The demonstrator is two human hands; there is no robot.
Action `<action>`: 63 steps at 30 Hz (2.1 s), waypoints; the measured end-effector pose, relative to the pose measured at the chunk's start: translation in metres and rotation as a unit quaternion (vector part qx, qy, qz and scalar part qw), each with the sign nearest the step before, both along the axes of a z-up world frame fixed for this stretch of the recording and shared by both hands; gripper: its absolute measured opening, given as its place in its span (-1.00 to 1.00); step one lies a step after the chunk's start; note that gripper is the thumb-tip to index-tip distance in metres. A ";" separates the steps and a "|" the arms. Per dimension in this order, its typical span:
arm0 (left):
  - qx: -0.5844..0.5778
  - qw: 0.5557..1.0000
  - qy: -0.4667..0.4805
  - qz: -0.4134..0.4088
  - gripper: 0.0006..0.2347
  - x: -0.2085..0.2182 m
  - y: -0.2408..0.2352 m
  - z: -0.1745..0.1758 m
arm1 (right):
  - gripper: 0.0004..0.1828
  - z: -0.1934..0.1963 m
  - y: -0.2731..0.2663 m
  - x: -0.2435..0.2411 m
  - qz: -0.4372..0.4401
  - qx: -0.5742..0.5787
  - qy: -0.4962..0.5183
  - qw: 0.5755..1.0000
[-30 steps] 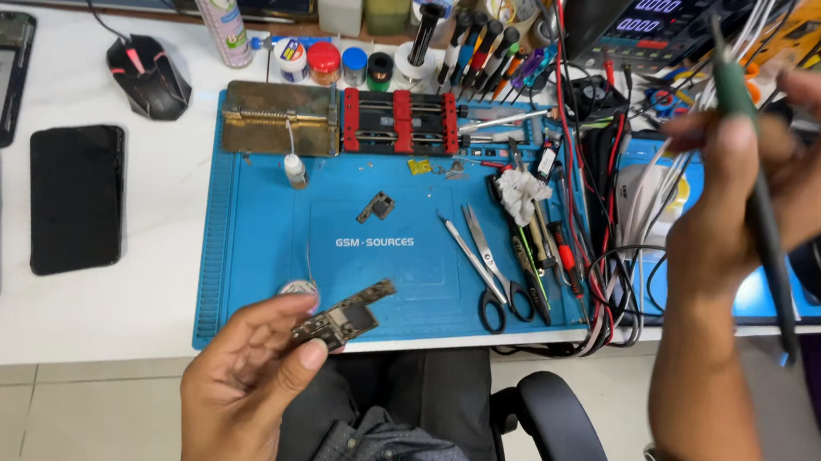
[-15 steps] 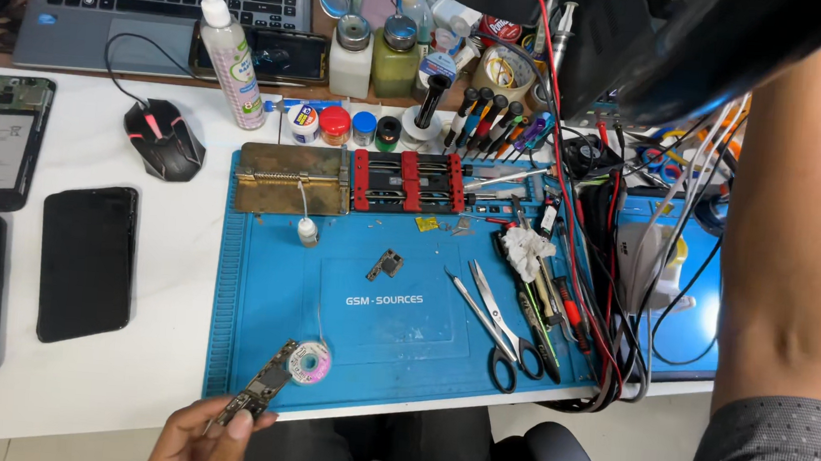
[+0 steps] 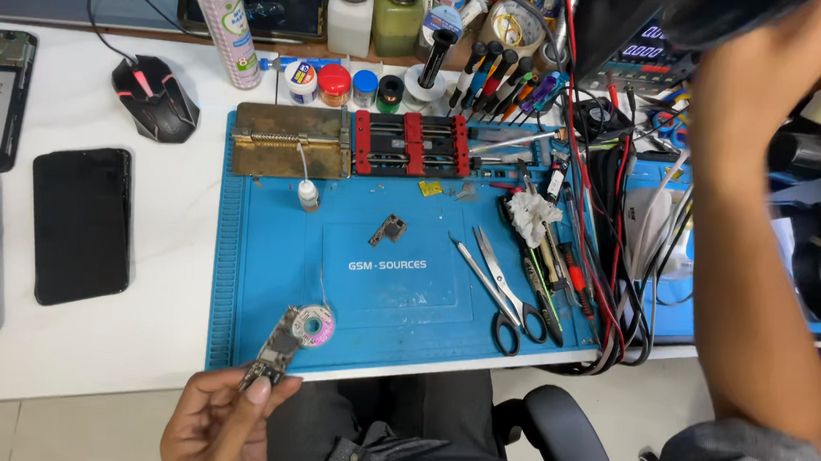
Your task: The person cleans a small circuit board with a brush, then places it on a workbench. They pick up a disassembled smartphone, remove a ribbon cable, and set it aside. Finally, they use multimeter probes to test points on the phone's internal components.
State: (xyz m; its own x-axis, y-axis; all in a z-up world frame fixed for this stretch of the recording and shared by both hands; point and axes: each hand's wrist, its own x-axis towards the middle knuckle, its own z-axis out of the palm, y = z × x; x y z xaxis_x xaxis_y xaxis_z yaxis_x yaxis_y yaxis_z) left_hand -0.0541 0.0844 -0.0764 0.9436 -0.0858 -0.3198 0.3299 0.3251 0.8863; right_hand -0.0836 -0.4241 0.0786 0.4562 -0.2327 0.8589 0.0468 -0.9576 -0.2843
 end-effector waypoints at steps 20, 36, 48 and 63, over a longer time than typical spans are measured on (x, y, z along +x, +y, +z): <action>-0.036 0.997 -0.003 -0.064 -0.78 -0.025 -0.004 0.039 | -0.62 -0.116 0.136 -0.111 -0.158 0.050 0.443 0.881; -0.060 0.998 0.001 -0.017 -0.76 -0.004 0.000 0.036 | -0.94 -0.085 0.045 0.239 -0.129 -0.211 0.406 0.880; -0.056 0.991 -0.119 0.000 -0.82 0.041 0.005 0.099 | -0.71 -0.067 0.052 0.270 -0.117 -0.211 0.459 0.855; -0.044 0.985 -0.160 -0.051 -0.82 -0.015 -0.020 0.098 | -0.86 -0.038 0.262 -0.061 0.124 0.013 0.164 0.979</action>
State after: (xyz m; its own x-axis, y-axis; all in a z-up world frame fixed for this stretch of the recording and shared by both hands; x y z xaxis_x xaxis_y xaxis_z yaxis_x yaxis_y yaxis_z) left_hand -0.0692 0.0649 0.0221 0.9798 -0.2000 0.0063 0.0727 0.3850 0.9200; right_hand -0.1451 -0.1619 0.0404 0.7516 -0.0995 0.6520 0.1791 -0.9207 -0.3469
